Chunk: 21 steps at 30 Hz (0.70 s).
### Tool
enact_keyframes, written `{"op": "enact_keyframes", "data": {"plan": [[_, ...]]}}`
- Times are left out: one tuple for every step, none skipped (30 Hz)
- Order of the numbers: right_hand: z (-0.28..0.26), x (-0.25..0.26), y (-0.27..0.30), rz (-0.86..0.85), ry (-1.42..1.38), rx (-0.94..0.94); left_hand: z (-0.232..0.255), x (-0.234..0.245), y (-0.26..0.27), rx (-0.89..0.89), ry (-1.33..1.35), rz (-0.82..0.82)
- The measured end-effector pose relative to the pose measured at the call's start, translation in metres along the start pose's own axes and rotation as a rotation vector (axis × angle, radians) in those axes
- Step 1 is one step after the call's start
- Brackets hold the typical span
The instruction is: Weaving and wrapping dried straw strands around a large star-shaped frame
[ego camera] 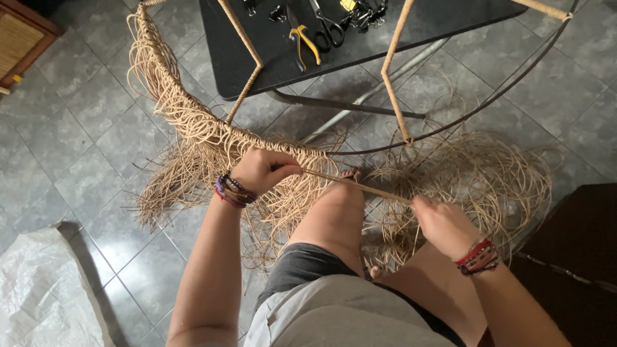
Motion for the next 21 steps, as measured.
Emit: {"op": "enact_keyframes", "data": {"plan": [[-0.003,0.004,0.0,0.006,-0.048,0.013,-0.002,0.003,0.001,0.016,-0.002,0.0],[-0.005,0.006,0.002,0.007,-0.097,0.023,-0.003,0.004,0.003,0.033,-0.001,-0.005],[-0.005,0.003,0.004,0.005,-0.097,0.023,-0.006,0.005,0.003,0.035,0.001,-0.005],[-0.01,0.008,0.007,0.071,-0.158,0.088,-0.01,0.007,0.003,0.048,0.025,-0.001],[-0.015,0.013,0.01,0.138,-0.219,0.152,-0.013,0.008,0.003,0.06,0.049,0.003],[-0.01,0.006,0.008,0.139,-0.217,0.155,-0.017,0.007,0.003,0.06,0.048,0.006],[-0.009,0.002,0.007,0.146,-0.3,0.202,-0.021,0.006,0.002,0.066,0.051,0.004],[-0.008,-0.004,0.008,0.148,-0.385,0.248,-0.026,0.003,0.004,0.076,0.056,-0.001],[-0.004,-0.013,0.009,0.145,-0.385,0.249,-0.029,0.001,0.007,0.079,0.058,-0.001],[0.0,-0.019,0.007,0.141,-0.422,0.262,-0.032,0.0,0.008,0.087,0.064,-0.006],[0.004,-0.025,0.005,0.136,-0.458,0.275,-0.036,0.0,0.008,0.095,0.071,-0.01],[0.003,-0.021,0.002,0.135,-0.456,0.277,-0.035,0.0,0.009,0.097,0.071,-0.008],[0.002,-0.015,0.0,0.163,-0.436,0.273,-0.037,-0.002,0.01,0.118,0.087,-0.019],[0.002,-0.01,-0.002,0.187,-0.415,0.27,-0.038,-0.004,0.013,0.141,0.106,-0.03],[-0.001,-0.008,-0.004,0.182,-0.414,0.273,-0.038,-0.003,0.015,0.146,0.108,-0.027],[-0.005,-0.001,-0.004,0.232,-0.334,0.285,-0.037,-0.001,0.017,0.143,0.109,-0.025],[-0.009,0.006,-0.004,0.282,-0.253,0.296,-0.036,0.001,0.018,0.141,0.109,-0.023],[-0.012,0.008,-0.004,0.282,-0.252,0.299,-0.038,0.001,0.019,0.141,0.108,-0.02],[-0.012,0.01,-0.005,0.281,-0.212,0.267,-0.039,0.001,0.019,0.139,0.104,-0.02],[-0.012,0.011,-0.004,0.277,-0.173,0.231,-0.039,-0.001,0.02,0.137,0.1,-0.023],[-0.01,0.007,-0.005,0.277,-0.173,0.231,-0.04,0.0,0.021,0.137,0.101,-0.023]]}}
Point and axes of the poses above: each hand's wrist, its own y-axis away from the middle knuckle, its own x-axis out of the back of the hand, z = x × y, the point moved 10 cm from there along -y, towards the middle knuckle, and after that the axes turned 7 degrees about -y, right-handed, at the moved point
